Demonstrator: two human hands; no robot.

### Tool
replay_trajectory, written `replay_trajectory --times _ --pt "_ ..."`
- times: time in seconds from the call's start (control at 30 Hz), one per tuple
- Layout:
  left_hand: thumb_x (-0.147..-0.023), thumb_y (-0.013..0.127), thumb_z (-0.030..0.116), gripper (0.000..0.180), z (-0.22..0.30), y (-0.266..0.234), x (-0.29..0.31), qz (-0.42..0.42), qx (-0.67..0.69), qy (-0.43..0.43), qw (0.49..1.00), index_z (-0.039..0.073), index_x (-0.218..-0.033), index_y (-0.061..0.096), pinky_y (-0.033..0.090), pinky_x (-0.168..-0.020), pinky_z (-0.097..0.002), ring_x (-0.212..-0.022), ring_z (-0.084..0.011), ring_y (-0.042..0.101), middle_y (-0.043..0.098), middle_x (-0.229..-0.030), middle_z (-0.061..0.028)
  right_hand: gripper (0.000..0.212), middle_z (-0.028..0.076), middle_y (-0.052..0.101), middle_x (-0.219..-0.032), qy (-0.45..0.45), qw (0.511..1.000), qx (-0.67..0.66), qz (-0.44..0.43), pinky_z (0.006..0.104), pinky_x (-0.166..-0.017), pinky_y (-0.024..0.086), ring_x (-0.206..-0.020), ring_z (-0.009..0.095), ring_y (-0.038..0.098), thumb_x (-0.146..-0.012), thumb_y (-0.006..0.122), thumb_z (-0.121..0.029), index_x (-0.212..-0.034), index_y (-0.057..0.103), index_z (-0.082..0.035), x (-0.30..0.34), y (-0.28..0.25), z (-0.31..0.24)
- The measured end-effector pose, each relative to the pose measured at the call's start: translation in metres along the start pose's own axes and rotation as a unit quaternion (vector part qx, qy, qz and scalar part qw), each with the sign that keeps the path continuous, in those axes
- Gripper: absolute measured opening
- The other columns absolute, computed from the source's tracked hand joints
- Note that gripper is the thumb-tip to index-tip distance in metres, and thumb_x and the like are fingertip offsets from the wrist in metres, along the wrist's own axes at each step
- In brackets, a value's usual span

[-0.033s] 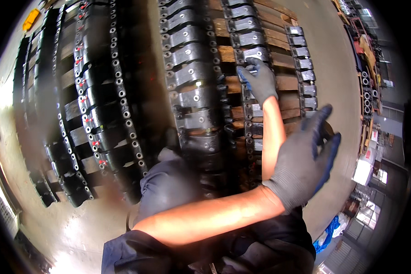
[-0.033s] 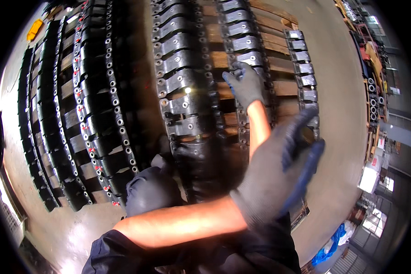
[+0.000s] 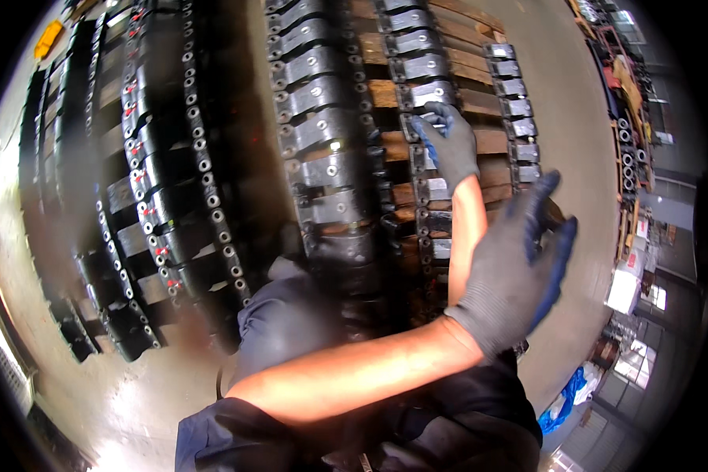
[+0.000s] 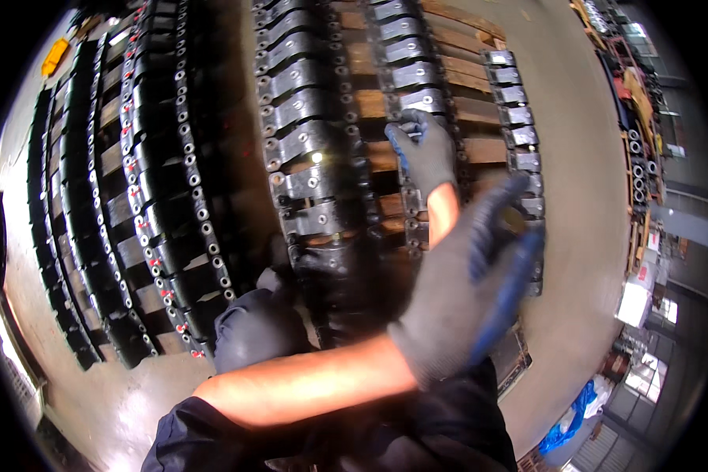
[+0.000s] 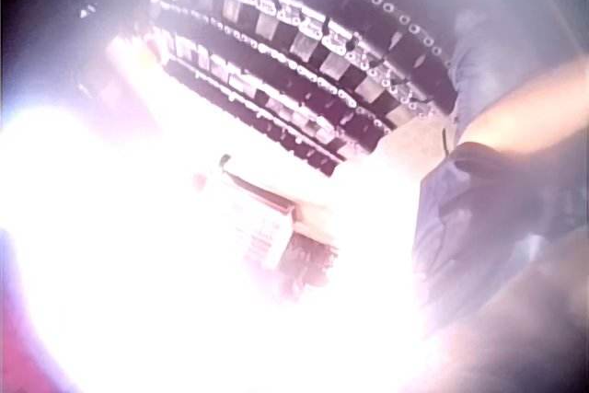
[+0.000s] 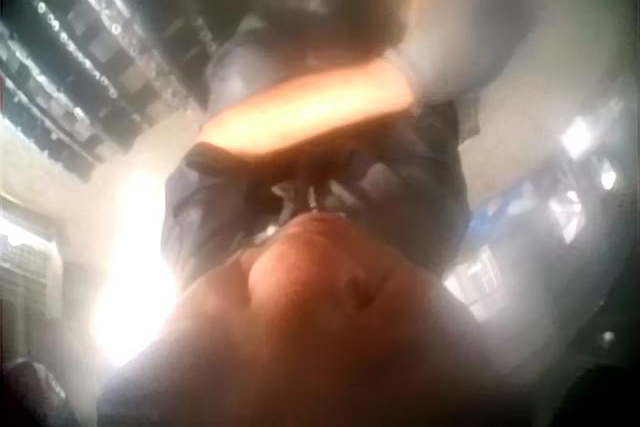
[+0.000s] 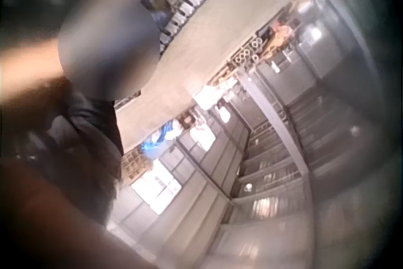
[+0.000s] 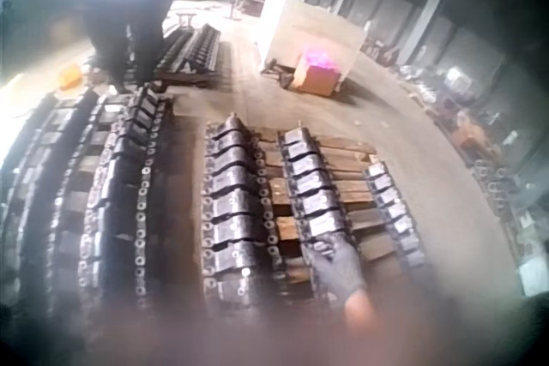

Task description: The person picks up small circular plugs and inserts them into holes on a row of heavy metal track pads arranged on a wooden pallet, and then wipes the pads with a cloth.

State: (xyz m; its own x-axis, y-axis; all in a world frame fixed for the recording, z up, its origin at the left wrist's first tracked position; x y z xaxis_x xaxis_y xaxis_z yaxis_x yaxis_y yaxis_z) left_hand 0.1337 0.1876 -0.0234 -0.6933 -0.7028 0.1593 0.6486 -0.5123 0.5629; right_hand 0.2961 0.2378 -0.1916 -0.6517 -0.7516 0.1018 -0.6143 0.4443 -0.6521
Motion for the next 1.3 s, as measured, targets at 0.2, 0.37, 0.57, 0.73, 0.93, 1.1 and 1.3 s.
replay_trajectory --times 0.2,0.37,0.57,0.73,0.93,1.1,1.3 --pt "-0.111 0.048 0.022 0.045 -0.001 -0.009 -0.014 -0.014 0.302 -0.073 0.950 0.000 -0.151 0.044 0.044 -0.103 -0.0286 -0.113 -0.0133 0.058 0.062 -0.127 -0.0065 0.028 0.006 0.068 -0.107 -0.075 0.938 -0.165 0.296 0.0296 -0.089 0.052 -0.097 0.014 0.063 -0.102 0.064 -0.019 -0.121 0.066 0.001 0.108 -0.098 -0.062" --pt "-0.112 0.043 0.024 0.045 -0.014 0.008 -0.014 -0.045 0.347 -0.098 0.931 0.002 -0.152 0.046 0.040 -0.115 -0.0375 -0.129 -0.0197 0.054 0.058 -0.141 -0.0098 0.039 0.006 0.068 -0.109 -0.082 0.924 -0.305 0.218 0.0288 -0.088 0.052 -0.097 0.012 0.062 -0.095 0.072 -0.013 -0.129 0.064 0.002 0.179 -0.147 -0.054" --pt "-0.112 0.045 0.032 0.052 -0.002 0.015 -0.009 -0.078 0.414 -0.164 0.892 0.006 -0.156 0.041 0.041 -0.112 -0.0356 -0.124 -0.0189 0.056 0.059 -0.137 -0.0104 0.054 0.010 0.069 -0.115 -0.130 0.955 -0.186 0.191 0.0306 -0.092 0.053 -0.101 0.016 0.066 -0.083 0.081 -0.005 -0.133 0.061 0.003 0.193 -0.140 -0.109" --pt "-0.112 0.047 0.030 0.062 -0.013 0.022 -0.007 -0.138 0.326 -0.129 0.926 0.007 -0.164 0.023 0.044 -0.102 -0.0262 -0.108 -0.0106 0.057 0.062 -0.116 -0.0038 0.034 0.012 0.070 -0.118 -0.107 0.960 -0.166 0.199 0.0337 -0.098 0.052 -0.107 0.019 0.067 -0.090 0.072 0.002 -0.123 0.064 0.005 0.195 -0.144 -0.093" --pt "-0.111 0.050 0.029 0.068 -0.001 0.005 -0.013 -0.133 0.335 -0.104 0.927 0.004 -0.165 0.016 0.044 -0.099 -0.0229 -0.103 -0.0067 0.055 0.060 -0.110 0.0005 0.025 0.012 0.070 -0.115 -0.139 0.946 -0.183 0.228 0.0355 -0.099 0.052 -0.104 0.020 0.067 -0.095 0.063 0.000 -0.119 0.065 0.005 0.177 -0.117 -0.121" --pt "-0.106 0.058 0.023 0.072 0.010 -0.003 -0.014 -0.065 0.267 -0.066 0.959 0.002 -0.164 0.021 0.049 -0.088 -0.0251 -0.098 -0.0097 0.057 0.057 -0.112 -0.0064 0.025 0.013 0.070 -0.111 -0.097 0.931 -0.233 0.265 0.0325 -0.094 0.052 -0.098 0.018 0.065 -0.099 0.065 -0.014 -0.116 0.064 0.005 0.157 -0.116 -0.122" --pt "-0.092 0.072 0.029 0.086 0.042 -0.031 -0.010 0.150 -0.047 0.168 0.973 -0.002 -0.158 0.026 0.036 -0.114 -0.0529 -0.136 -0.0475 0.045 0.040 -0.146 -0.0286 0.022 0.008 0.068 -0.095 -0.023 0.954 -0.220 0.201 0.0314 -0.083 0.052 -0.090 0.017 0.065 -0.098 0.064 -0.013 -0.115 0.067 0.001 0.087 -0.081 -0.110"
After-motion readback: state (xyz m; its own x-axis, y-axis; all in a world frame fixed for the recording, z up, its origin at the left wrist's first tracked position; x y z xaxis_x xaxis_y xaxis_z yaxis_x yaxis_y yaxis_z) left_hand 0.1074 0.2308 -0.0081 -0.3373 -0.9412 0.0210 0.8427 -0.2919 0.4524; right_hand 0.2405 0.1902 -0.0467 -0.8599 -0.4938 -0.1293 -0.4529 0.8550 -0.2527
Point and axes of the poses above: each hand's wrist, its own x-axis away from the middle knuckle, its own y-axis out of the palm, z = x × y, the point moved 6 cm from there along -x, towards the middle knuckle
